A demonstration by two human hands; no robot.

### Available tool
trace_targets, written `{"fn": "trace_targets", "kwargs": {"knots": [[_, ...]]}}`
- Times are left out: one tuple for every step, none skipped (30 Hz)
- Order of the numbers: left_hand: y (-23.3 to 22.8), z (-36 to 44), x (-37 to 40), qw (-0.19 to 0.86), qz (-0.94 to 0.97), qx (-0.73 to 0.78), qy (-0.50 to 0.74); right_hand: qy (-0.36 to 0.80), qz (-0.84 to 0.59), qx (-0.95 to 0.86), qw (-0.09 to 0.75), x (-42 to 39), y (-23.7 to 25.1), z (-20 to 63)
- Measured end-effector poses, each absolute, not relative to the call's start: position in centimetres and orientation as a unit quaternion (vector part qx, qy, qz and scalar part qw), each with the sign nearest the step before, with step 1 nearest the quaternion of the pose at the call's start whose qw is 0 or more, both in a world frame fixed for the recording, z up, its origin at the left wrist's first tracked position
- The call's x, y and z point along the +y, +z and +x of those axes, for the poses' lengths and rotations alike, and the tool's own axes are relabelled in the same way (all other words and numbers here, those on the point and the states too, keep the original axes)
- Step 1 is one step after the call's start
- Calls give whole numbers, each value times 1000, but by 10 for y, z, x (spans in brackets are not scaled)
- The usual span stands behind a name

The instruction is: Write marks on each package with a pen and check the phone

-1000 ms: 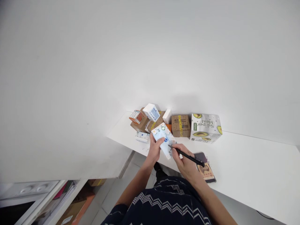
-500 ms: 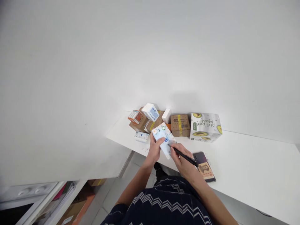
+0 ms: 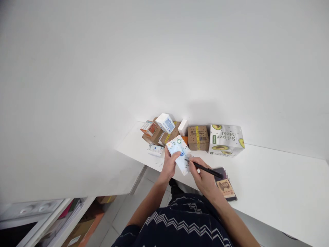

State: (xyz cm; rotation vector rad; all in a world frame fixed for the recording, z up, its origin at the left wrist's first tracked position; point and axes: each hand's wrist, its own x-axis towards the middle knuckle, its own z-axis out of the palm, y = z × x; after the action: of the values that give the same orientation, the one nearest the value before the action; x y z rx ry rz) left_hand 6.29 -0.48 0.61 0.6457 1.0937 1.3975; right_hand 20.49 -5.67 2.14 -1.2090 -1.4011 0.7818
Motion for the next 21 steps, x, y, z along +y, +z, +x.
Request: {"fn": "trace_targets", "kwargs": {"knots": [[6,63,-4,584,273,472,601,354,-508,-551,560,-57,21,205],[6,62,-4,582,268,474,604,377,-504,-511,585,-57,21,206],[6,62,-3,579,264,478,606,396,-498,-474,609,-56,20,208],[6,61,-2,575,261,482,607,410,-493,-442,627,-55,17,210],[7,59,-1,572,259,485,609,420,-493,-422,635,-52,12,214],[7,58,0,569,258,489,609,427,-505,-416,624,-48,5,218],[8,57,2,566,256,492,610,434,-531,-432,585,-43,-5,222],[9,56,3,562,255,493,613,442,-563,-457,529,-38,-19,227],[9,55,3,560,254,493,615,443,-601,-496,443,-32,-34,230],[10,54,4,558,253,493,618,444,-635,-543,322,-27,-52,233],[11,54,5,556,253,493,620,453,-646,-556,263,-22,-71,235],[11,54,5,555,254,492,621,456,-653,-562,225,-19,-89,236],[11,54,5,554,255,492,621,455,-662,-565,188,-16,-107,237],[11,54,5,553,256,493,622,453,-671,-567,152,-15,-124,237],[10,54,5,552,256,493,621,450,-678,-569,120,-14,-139,236],[9,54,5,552,256,493,621,447,-684,-570,88,-15,-151,236],[8,54,5,554,255,494,620,442,-689,-571,60,-16,-162,236],[7,53,4,556,252,495,618,435,-695,-571,36,-17,-171,236],[6,53,4,559,250,495,616,427,-701,-571,16,-18,-178,237],[5,53,4,562,247,496,614,416,-708,-570,4,-19,-183,238],[5,53,4,563,245,497,613,404,-716,-569,-2,-19,-187,239]]}}
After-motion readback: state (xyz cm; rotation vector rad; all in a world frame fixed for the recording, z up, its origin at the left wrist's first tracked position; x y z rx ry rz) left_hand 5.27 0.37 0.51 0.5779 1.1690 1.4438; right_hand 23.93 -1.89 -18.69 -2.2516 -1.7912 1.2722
